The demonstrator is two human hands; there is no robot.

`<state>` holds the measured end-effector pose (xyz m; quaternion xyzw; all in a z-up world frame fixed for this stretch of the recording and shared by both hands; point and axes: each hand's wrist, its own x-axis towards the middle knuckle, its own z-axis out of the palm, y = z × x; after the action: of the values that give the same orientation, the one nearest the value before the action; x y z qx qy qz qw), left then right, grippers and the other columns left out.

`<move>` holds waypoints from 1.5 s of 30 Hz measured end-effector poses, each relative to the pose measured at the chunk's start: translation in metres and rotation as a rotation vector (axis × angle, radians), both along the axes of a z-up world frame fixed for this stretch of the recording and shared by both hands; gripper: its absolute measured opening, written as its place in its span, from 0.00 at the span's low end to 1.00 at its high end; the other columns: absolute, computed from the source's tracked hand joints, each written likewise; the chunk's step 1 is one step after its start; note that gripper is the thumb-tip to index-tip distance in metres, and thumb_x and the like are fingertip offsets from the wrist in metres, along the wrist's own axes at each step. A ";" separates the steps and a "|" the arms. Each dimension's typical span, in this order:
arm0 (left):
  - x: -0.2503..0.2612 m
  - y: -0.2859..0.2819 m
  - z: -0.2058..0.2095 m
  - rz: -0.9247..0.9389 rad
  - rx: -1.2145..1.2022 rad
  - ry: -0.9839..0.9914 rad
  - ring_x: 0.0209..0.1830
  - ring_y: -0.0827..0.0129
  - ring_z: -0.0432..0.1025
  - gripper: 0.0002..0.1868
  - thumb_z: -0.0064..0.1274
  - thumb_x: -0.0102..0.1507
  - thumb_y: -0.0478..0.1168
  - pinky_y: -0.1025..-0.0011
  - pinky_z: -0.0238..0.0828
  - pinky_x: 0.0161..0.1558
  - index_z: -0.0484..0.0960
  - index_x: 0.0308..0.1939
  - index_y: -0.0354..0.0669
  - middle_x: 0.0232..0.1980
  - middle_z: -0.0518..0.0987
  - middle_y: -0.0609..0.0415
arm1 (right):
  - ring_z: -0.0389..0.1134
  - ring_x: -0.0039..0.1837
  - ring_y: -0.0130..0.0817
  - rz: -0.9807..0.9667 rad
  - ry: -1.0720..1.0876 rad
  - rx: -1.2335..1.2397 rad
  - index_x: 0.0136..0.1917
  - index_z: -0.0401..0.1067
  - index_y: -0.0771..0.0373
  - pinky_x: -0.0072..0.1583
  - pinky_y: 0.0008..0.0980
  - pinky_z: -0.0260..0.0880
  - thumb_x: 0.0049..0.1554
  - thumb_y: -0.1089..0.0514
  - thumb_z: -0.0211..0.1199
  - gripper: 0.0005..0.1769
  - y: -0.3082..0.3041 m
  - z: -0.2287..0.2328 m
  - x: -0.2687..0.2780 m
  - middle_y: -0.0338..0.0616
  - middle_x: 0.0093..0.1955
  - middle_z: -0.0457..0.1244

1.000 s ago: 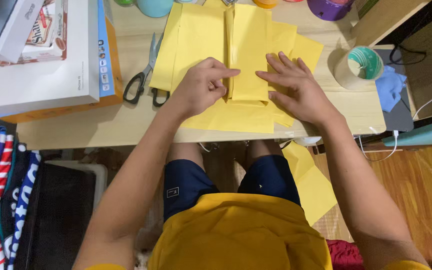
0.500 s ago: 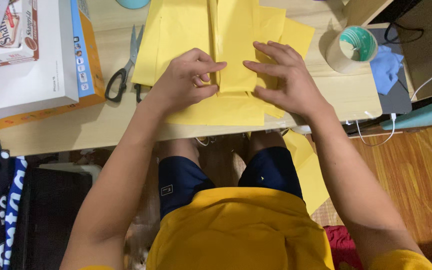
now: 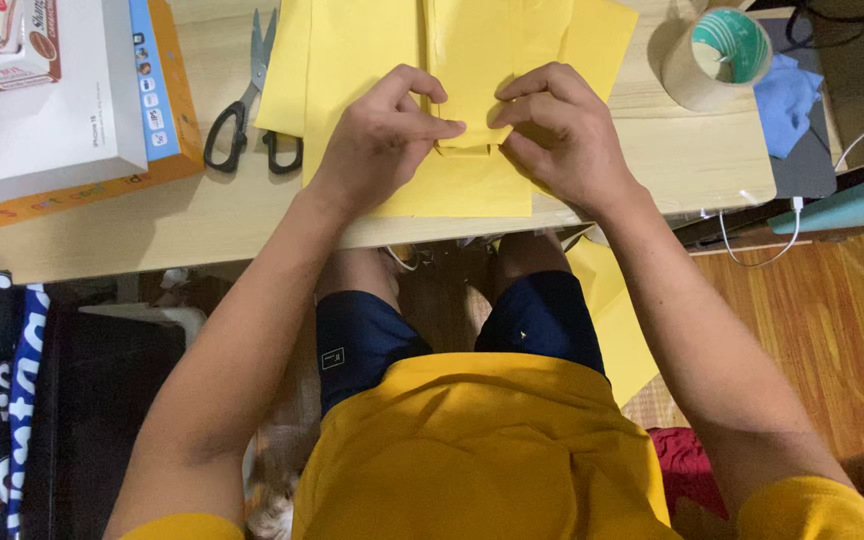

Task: The person wraps a small box in yellow paper. They place the box on the paper, fold the paper around it, and use scissors to trim the excess. The person then folds the edges and secures the package with tape.

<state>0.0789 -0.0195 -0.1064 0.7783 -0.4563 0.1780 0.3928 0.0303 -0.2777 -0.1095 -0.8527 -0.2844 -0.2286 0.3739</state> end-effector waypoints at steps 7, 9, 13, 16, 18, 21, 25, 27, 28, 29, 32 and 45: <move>0.006 0.001 -0.003 -0.042 -0.038 0.073 0.37 0.73 0.74 0.08 0.63 0.59 0.23 0.75 0.72 0.38 0.87 0.36 0.41 0.53 0.78 0.53 | 0.68 0.61 0.42 -0.004 -0.066 -0.050 0.43 0.77 0.62 0.60 0.37 0.71 0.50 0.72 0.74 0.10 -0.003 -0.001 0.005 0.43 0.58 0.66; 0.006 0.002 -0.003 -0.052 -0.031 0.072 0.37 0.73 0.74 0.08 0.62 0.59 0.23 0.74 0.72 0.38 0.87 0.36 0.40 0.53 0.78 0.53 | 0.68 0.61 0.42 -0.005 -0.088 -0.085 0.43 0.78 0.63 0.59 0.37 0.71 0.50 0.72 0.74 0.10 -0.004 0.000 0.005 0.43 0.58 0.66; 0.006 0.001 0.004 -0.042 0.026 0.023 0.38 0.69 0.73 0.08 0.62 0.59 0.24 0.71 0.73 0.40 0.88 0.36 0.40 0.52 0.78 0.53 | 0.68 0.61 0.43 0.011 -0.121 -0.141 0.42 0.75 0.66 0.59 0.38 0.71 0.51 0.71 0.75 0.10 -0.006 0.002 0.006 0.44 0.60 0.65; 0.005 0.001 0.010 -0.070 0.065 -0.046 0.44 0.66 0.76 0.07 0.63 0.60 0.26 0.70 0.75 0.46 0.87 0.39 0.40 0.53 0.77 0.52 | 0.68 0.61 0.43 0.028 -0.090 -0.156 0.43 0.75 0.67 0.55 0.36 0.72 0.51 0.71 0.75 0.10 -0.009 0.004 0.005 0.45 0.60 0.65; 0.003 0.002 0.014 -0.065 0.085 -0.073 0.44 0.65 0.76 0.07 0.63 0.59 0.27 0.70 0.75 0.45 0.87 0.39 0.40 0.52 0.77 0.52 | 0.69 0.60 0.43 0.032 -0.110 -0.166 0.43 0.75 0.66 0.55 0.36 0.73 0.52 0.71 0.75 0.10 -0.009 0.005 0.007 0.45 0.60 0.65; 0.001 0.001 0.019 -0.075 0.105 -0.053 0.42 0.63 0.76 0.07 0.64 0.56 0.28 0.68 0.75 0.44 0.87 0.37 0.39 0.50 0.77 0.50 | 0.69 0.58 0.43 0.015 -0.151 -0.224 0.43 0.75 0.66 0.56 0.39 0.73 0.51 0.69 0.76 0.10 -0.010 0.005 0.009 0.44 0.58 0.65; 0.003 0.003 0.026 -0.133 0.071 -0.036 0.46 0.62 0.77 0.08 0.63 0.58 0.27 0.69 0.77 0.47 0.87 0.40 0.40 0.50 0.78 0.50 | 0.70 0.56 0.43 0.015 -0.189 -0.290 0.44 0.78 0.63 0.57 0.40 0.72 0.51 0.66 0.77 0.10 -0.011 0.010 0.009 0.43 0.56 0.67; 0.006 0.006 0.030 -0.160 0.103 -0.020 0.48 0.62 0.78 0.13 0.63 0.59 0.26 0.69 0.78 0.50 0.86 0.46 0.41 0.49 0.78 0.51 | 0.71 0.57 0.43 0.074 -0.056 -0.236 0.47 0.79 0.63 0.58 0.38 0.73 0.53 0.66 0.75 0.09 -0.015 0.016 0.008 0.45 0.57 0.67; 0.009 0.007 0.032 -0.174 0.119 -0.012 0.49 0.62 0.78 0.15 0.62 0.60 0.26 0.69 0.79 0.52 0.86 0.50 0.41 0.49 0.79 0.51 | 0.71 0.58 0.43 0.104 0.010 -0.209 0.49 0.80 0.62 0.59 0.37 0.73 0.54 0.67 0.74 0.09 -0.017 0.020 0.007 0.46 0.58 0.67; 0.009 0.009 0.033 -0.180 0.112 0.017 0.48 0.62 0.78 0.19 0.62 0.60 0.26 0.70 0.79 0.52 0.84 0.54 0.41 0.49 0.79 0.51 | 0.71 0.60 0.43 0.118 0.029 -0.184 0.52 0.79 0.63 0.61 0.37 0.73 0.55 0.67 0.73 0.11 -0.017 0.023 0.007 0.46 0.59 0.67; 0.009 0.013 0.031 -0.181 0.082 0.095 0.46 0.64 0.78 0.28 0.61 0.59 0.24 0.71 0.80 0.52 0.79 0.64 0.40 0.50 0.79 0.50 | 0.72 0.63 0.42 0.136 0.080 -0.124 0.57 0.79 0.63 0.65 0.36 0.73 0.56 0.68 0.70 0.14 -0.019 0.027 0.006 0.46 0.60 0.69; 0.016 0.002 0.008 -0.033 0.018 0.166 0.39 0.72 0.76 0.19 0.60 0.59 0.22 0.75 0.76 0.41 0.86 0.52 0.40 0.53 0.74 0.51 | 0.72 0.64 0.38 0.099 0.107 0.035 0.53 0.79 0.65 0.67 0.34 0.73 0.56 0.70 0.73 0.11 -0.019 0.007 0.012 0.46 0.61 0.70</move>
<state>0.0952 -0.0175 -0.0983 0.7863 -0.4365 0.1025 0.4251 0.0422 -0.2966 -0.1030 -0.8420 -0.3018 -0.1688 0.4141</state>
